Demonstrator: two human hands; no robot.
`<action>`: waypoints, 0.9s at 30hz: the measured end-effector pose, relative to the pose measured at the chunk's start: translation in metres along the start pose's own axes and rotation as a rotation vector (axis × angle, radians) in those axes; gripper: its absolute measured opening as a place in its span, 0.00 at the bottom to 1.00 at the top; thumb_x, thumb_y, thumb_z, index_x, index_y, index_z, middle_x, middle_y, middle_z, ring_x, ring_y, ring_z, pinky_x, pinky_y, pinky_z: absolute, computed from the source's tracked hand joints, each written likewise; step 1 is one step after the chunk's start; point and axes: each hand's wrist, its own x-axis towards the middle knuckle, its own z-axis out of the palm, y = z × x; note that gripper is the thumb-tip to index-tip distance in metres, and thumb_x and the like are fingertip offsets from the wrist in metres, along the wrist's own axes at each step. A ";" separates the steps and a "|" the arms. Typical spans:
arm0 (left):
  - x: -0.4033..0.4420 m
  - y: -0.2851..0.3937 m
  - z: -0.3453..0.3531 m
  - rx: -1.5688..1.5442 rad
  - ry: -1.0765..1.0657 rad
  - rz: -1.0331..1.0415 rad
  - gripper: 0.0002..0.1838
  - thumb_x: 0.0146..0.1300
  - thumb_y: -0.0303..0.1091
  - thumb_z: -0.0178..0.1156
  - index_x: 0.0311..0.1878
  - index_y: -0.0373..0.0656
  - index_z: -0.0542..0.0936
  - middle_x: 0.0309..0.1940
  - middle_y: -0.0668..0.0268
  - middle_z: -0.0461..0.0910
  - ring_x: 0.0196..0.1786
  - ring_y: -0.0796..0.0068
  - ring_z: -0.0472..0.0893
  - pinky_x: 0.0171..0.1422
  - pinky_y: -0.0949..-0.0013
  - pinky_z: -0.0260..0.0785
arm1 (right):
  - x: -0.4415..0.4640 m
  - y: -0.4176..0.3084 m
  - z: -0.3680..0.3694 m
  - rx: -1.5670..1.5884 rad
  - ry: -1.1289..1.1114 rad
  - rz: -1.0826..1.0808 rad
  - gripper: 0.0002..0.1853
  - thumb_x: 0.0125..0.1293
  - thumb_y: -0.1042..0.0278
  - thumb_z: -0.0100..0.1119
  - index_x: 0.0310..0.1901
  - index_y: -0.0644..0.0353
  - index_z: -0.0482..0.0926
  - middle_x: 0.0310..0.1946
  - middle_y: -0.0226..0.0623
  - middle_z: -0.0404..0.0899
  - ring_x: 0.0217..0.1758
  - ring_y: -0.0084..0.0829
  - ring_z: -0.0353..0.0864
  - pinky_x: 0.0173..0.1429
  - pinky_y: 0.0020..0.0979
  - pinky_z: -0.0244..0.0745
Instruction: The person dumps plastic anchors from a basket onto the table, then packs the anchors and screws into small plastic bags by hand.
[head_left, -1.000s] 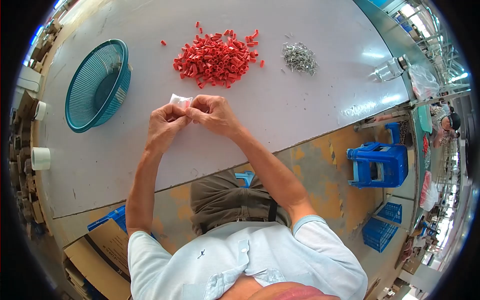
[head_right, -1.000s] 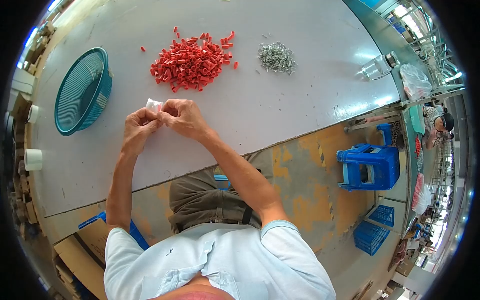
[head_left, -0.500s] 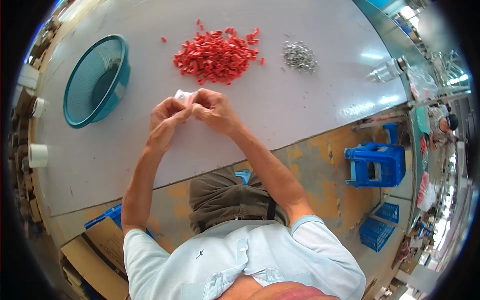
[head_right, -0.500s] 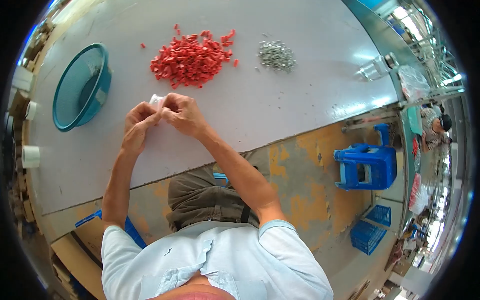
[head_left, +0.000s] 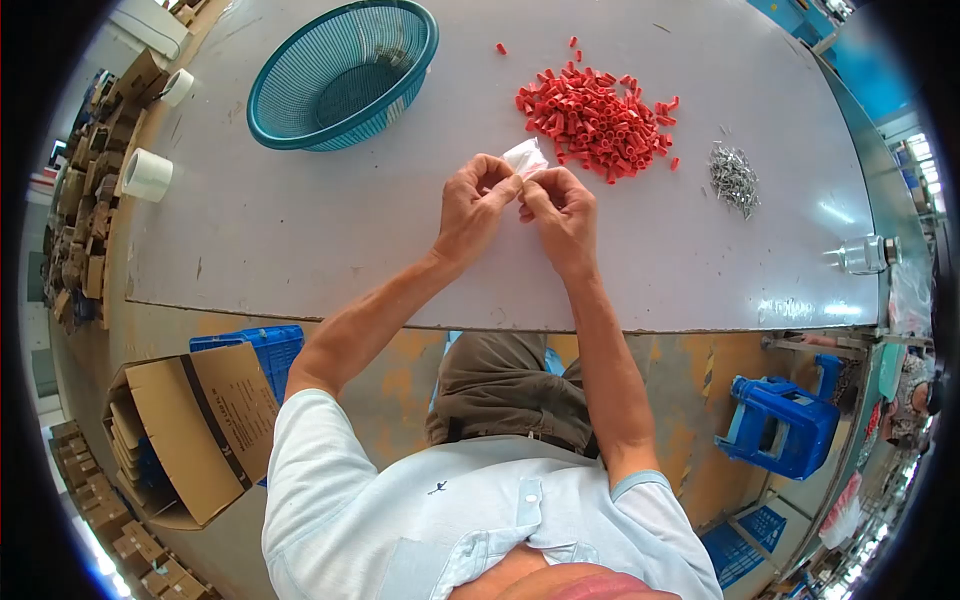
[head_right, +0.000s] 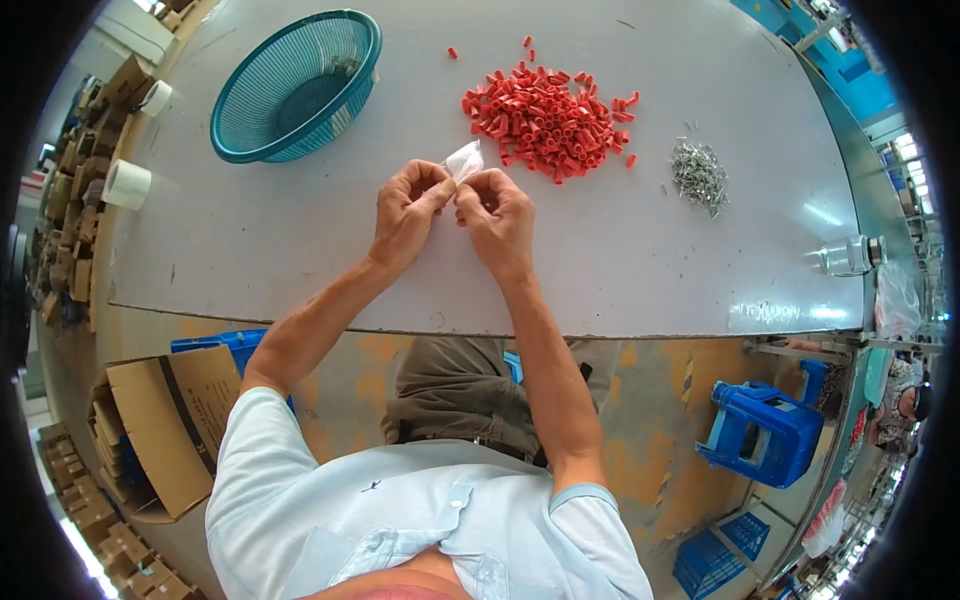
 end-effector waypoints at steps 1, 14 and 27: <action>0.002 0.003 -0.001 0.017 -0.028 -0.002 0.04 0.71 0.27 0.67 0.41 0.38 0.83 0.34 0.72 0.83 0.37 0.87 0.77 0.42 0.78 0.71 | 0.000 0.005 -0.001 0.216 -0.006 0.043 0.05 0.72 0.74 0.63 0.41 0.66 0.83 0.33 0.32 0.86 0.33 0.21 0.85 0.39 0.28 0.84; 0.005 0.001 -0.005 0.232 -0.208 0.029 0.06 0.70 0.29 0.70 0.42 0.35 0.86 0.32 0.71 0.85 0.33 0.86 0.78 0.37 0.75 0.73 | 0.005 0.001 -0.024 0.081 -0.161 0.073 0.08 0.73 0.71 0.60 0.37 0.65 0.82 0.29 0.31 0.84 0.30 0.19 0.81 0.36 0.27 0.80; -0.002 -0.002 0.005 0.239 0.003 0.167 0.05 0.73 0.29 0.65 0.40 0.38 0.83 0.29 0.73 0.79 0.32 0.86 0.75 0.36 0.75 0.70 | -0.003 -0.011 -0.013 -0.084 -0.007 0.101 0.07 0.68 0.71 0.64 0.35 0.66 0.83 0.24 0.30 0.84 0.28 0.18 0.82 0.34 0.24 0.80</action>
